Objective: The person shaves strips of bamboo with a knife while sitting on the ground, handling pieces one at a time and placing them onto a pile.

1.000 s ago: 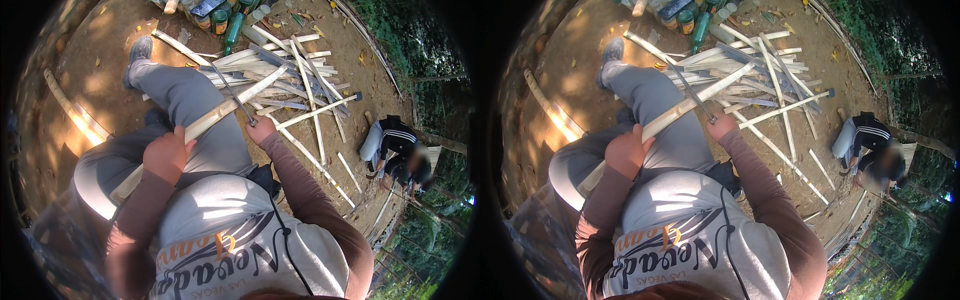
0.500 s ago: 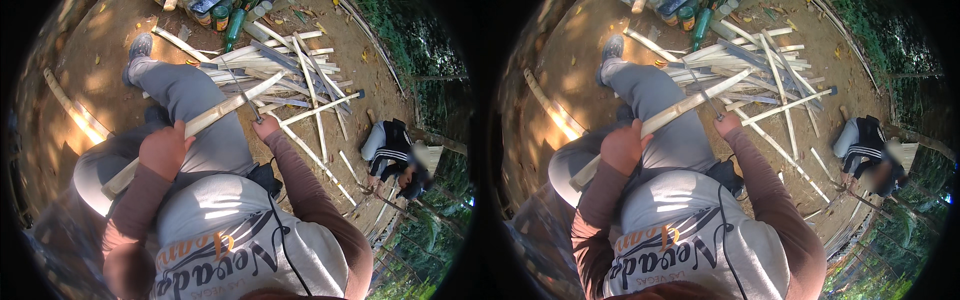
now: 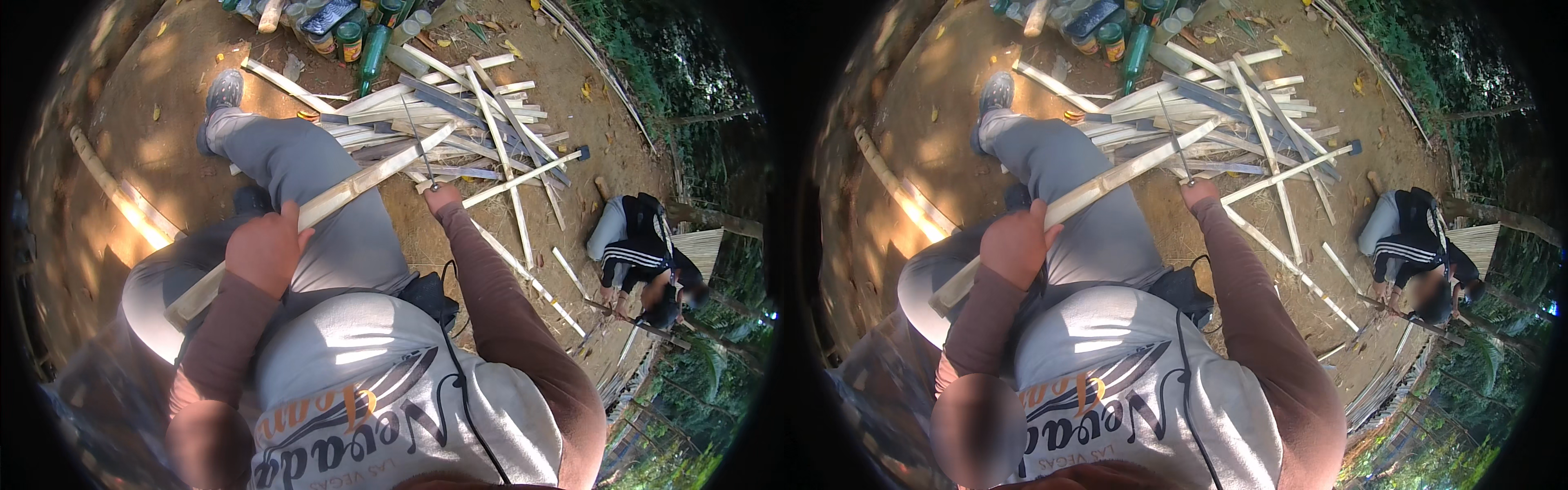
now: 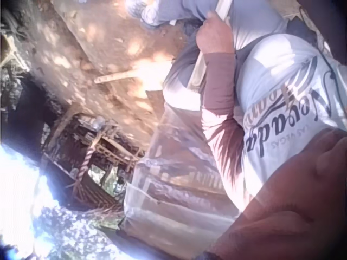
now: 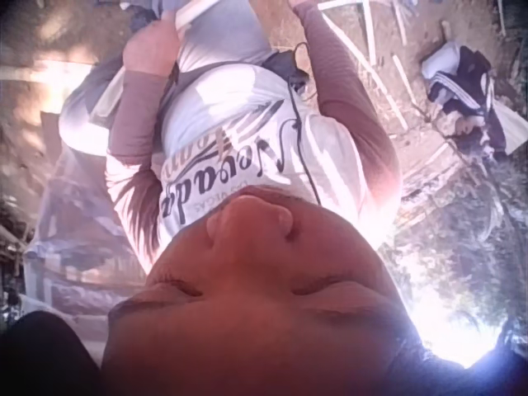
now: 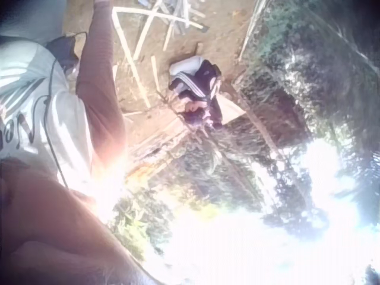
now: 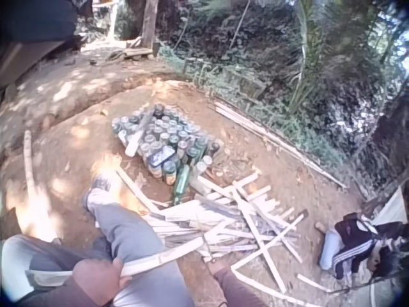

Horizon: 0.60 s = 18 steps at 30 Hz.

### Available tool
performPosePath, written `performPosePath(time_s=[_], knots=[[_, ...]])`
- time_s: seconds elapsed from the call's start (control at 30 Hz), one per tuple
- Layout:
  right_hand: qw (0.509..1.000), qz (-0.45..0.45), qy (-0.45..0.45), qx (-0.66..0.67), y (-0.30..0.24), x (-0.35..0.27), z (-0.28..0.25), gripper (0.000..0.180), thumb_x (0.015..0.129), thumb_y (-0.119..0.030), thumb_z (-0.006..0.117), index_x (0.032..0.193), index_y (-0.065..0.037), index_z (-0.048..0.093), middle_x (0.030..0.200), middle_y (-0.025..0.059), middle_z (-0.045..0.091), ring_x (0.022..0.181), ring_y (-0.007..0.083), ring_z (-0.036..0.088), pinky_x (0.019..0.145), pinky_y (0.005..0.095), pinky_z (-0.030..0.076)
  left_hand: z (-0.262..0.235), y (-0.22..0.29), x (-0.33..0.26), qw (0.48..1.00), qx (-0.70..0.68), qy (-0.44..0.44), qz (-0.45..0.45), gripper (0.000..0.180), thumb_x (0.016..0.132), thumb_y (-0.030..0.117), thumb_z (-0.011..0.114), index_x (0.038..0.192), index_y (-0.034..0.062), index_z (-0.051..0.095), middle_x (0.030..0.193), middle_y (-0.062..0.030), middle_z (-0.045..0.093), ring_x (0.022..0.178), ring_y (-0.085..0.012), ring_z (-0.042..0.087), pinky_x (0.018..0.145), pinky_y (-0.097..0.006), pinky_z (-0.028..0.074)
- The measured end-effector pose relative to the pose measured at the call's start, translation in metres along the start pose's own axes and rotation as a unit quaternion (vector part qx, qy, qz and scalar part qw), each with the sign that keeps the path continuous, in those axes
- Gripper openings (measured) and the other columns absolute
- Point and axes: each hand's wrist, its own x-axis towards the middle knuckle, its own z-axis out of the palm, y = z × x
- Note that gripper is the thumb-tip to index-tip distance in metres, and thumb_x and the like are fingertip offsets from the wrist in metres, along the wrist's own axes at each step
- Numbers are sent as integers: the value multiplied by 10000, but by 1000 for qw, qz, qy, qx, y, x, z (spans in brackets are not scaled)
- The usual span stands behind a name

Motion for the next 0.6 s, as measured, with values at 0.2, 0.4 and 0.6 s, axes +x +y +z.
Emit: performPosePath(time_s=[0.2,0.4,0.6], knots=[[996,-81,-25,25,-46,-40,-3,296,872,-312,668,914,-26,731,910,247,721,906,453,683,841,511,547,-1,-4,-4,999,-3,-30,-23,375,952,443,709,1025,103,569,749,-98,677,691,-299,705,616,-429,556],[997,74,19,-7,60,42,21,349,872,-356,664,912,-13,719,800,231,713,778,425,694,772,477,538,0,0,11,1000,0,-25,6,375,951,439,713,1019,100,570,737,-96,680,696,-301,713,619,-422,562],[995,-79,5,57,-21,-9,27,357,866,-367,669,909,-17,728,838,253,711,818,450,680,786,484,540,-5,-5,-3,998,5,-43,-34,376,955,448,706,1006,101,570,728,-98,683,684,-300,713,617,-422,564]])
